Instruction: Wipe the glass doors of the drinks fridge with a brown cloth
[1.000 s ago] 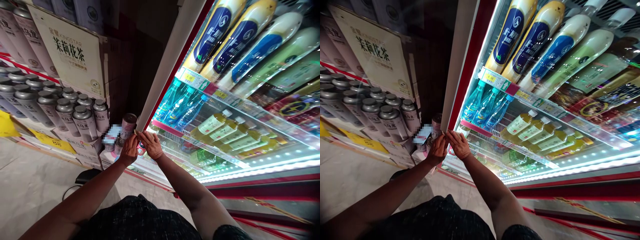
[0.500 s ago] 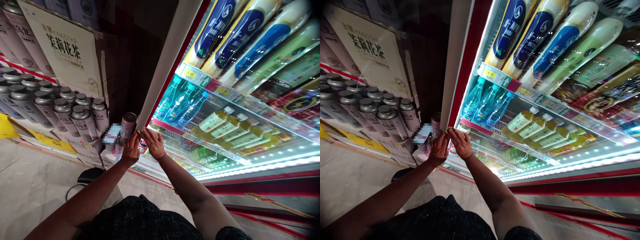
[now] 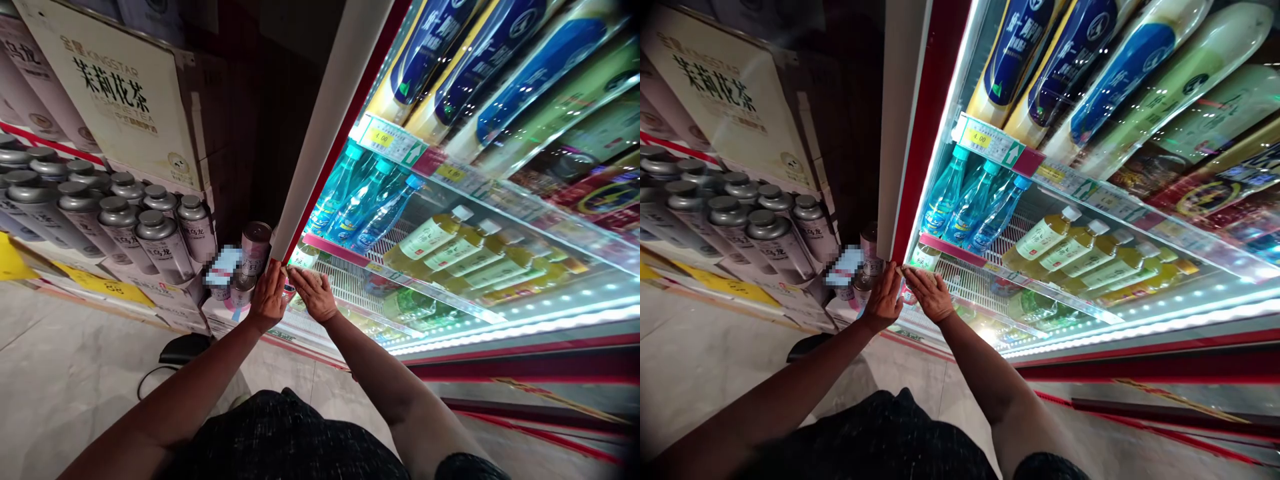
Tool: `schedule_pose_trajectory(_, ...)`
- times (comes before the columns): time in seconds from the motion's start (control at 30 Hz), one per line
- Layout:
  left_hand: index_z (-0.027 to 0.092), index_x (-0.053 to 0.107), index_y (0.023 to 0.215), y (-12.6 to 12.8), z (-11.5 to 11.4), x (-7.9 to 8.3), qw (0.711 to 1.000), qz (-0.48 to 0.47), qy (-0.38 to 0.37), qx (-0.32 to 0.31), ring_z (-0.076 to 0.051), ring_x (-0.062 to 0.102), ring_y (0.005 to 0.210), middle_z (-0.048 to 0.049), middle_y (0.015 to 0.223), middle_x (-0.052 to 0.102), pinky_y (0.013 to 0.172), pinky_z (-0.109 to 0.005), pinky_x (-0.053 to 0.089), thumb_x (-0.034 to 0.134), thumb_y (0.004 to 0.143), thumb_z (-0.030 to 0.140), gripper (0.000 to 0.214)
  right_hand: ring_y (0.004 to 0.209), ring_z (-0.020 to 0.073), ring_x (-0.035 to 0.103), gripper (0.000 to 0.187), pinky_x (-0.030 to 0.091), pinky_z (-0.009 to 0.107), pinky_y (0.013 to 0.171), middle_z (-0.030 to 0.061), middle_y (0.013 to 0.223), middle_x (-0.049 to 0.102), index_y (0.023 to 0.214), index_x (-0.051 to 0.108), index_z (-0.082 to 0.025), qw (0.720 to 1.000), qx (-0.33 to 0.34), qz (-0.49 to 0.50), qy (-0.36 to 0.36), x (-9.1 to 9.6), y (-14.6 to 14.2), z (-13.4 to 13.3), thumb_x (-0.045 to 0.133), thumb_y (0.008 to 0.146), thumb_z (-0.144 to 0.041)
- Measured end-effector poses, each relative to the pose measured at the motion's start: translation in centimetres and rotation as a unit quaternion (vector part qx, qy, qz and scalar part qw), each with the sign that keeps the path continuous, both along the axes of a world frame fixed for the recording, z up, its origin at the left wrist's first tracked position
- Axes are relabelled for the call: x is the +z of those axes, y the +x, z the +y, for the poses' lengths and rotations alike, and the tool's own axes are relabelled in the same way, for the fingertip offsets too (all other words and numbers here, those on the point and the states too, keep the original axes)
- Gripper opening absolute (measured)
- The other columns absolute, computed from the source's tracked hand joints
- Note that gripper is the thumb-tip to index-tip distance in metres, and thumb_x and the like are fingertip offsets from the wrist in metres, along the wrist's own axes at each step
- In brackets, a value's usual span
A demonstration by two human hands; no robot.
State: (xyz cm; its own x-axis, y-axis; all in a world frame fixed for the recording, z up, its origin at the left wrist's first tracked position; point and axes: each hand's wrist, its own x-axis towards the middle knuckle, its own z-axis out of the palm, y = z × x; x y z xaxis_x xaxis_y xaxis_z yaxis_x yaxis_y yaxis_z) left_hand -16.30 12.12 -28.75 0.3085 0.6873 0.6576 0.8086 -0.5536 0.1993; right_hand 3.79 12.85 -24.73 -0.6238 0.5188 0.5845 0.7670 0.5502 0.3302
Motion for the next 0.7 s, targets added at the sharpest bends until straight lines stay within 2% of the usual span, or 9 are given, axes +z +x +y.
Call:
schedule_pose_trajectory(0.1,0.005,0.006,0.165,-0.1,0.0,0.2,1.000,0.002,-0.008,-0.017,-0.033,0.013,0.160,-0.0227,0.171,0.013,0.126,-0.048,0.028,0.047,0.092,0.016,0.084,0.158,0.0072,0.019,0.060,-0.009,0.038,0.131,-0.0055,0.157,0.052,0.157,0.043,-0.033,0.999,0.014,-0.026,-0.014,-0.3,0.7,-0.4,0.042,0.101,-0.009)
schedule_pose_trajectory(0.27,0.012,-0.003,0.165,0.4,-0.4,0.3,1.000,-0.013,-0.009,-0.022,-0.036,0.007,0.160,-0.0199,0.172,-0.004,0.125,-0.054,0.030,0.052,0.091,0.015,0.093,0.161,0.0112,0.004,0.056,-0.016,0.046,0.130,-0.0039,0.159,0.048,0.156,0.045,-0.031,1.000,-0.019,0.003,0.016,0.6,1.9,-0.8,0.044,0.103,-0.013)
schedule_pose_trajectory(0.37,0.019,0.007,0.166,1.1,-0.8,0.8,0.999,-0.013,-0.032,-0.011,-0.039,-0.001,0.159,-0.0163,0.172,-0.011,0.123,-0.057,0.031,0.057,0.088,0.014,0.093,0.161,0.0109,-0.001,0.053,-0.014,0.046,0.130,-0.0054,0.160,0.047,0.152,0.050,-0.030,0.999,-0.012,-0.009,0.037,0.4,2.9,-1.3,0.047,0.103,-0.014)
schedule_pose_trajectory(0.5,0.025,0.016,0.166,2.0,-1.2,1.3,0.998,-0.008,-0.058,0.007,-0.042,-0.007,0.158,-0.0127,0.172,-0.016,0.123,-0.061,0.029,0.062,0.085,0.011,0.094,0.161,0.0087,-0.001,0.051,-0.009,0.042,0.132,-0.0069,0.160,0.047,0.151,0.052,-0.030,0.999,0.011,-0.035,0.023,0.4,3.9,-2.0,0.051,0.102,-0.014)
schedule_pose_trajectory(0.63,0.025,0.019,0.165,3.0,-1.2,1.6,0.998,-0.012,-0.066,0.021,-0.043,-0.006,0.158,-0.0127,0.173,-0.013,0.123,-0.064,0.027,0.064,0.084,0.013,0.094,0.161,0.0115,0.005,0.054,-0.013,0.047,0.130,-0.0048,0.157,0.050,0.153,0.049,-0.031,0.999,-0.028,-0.003,0.018,0.9,5.0,-2.3,0.046,0.103,-0.013)
schedule_pose_trajectory(0.7,0.027,0.024,0.164,3.5,-1.2,1.8,0.997,-0.004,-0.071,0.019,-0.043,-0.005,0.158,-0.0111,0.173,-0.011,0.124,-0.063,0.027,0.064,0.084,0.013,0.091,0.161,0.0112,0.007,0.053,-0.015,0.048,0.130,-0.0038,0.155,0.053,0.153,0.050,-0.031,0.999,-0.027,0.006,0.025,0.7,5.7,-2.4,0.044,0.103,-0.013)
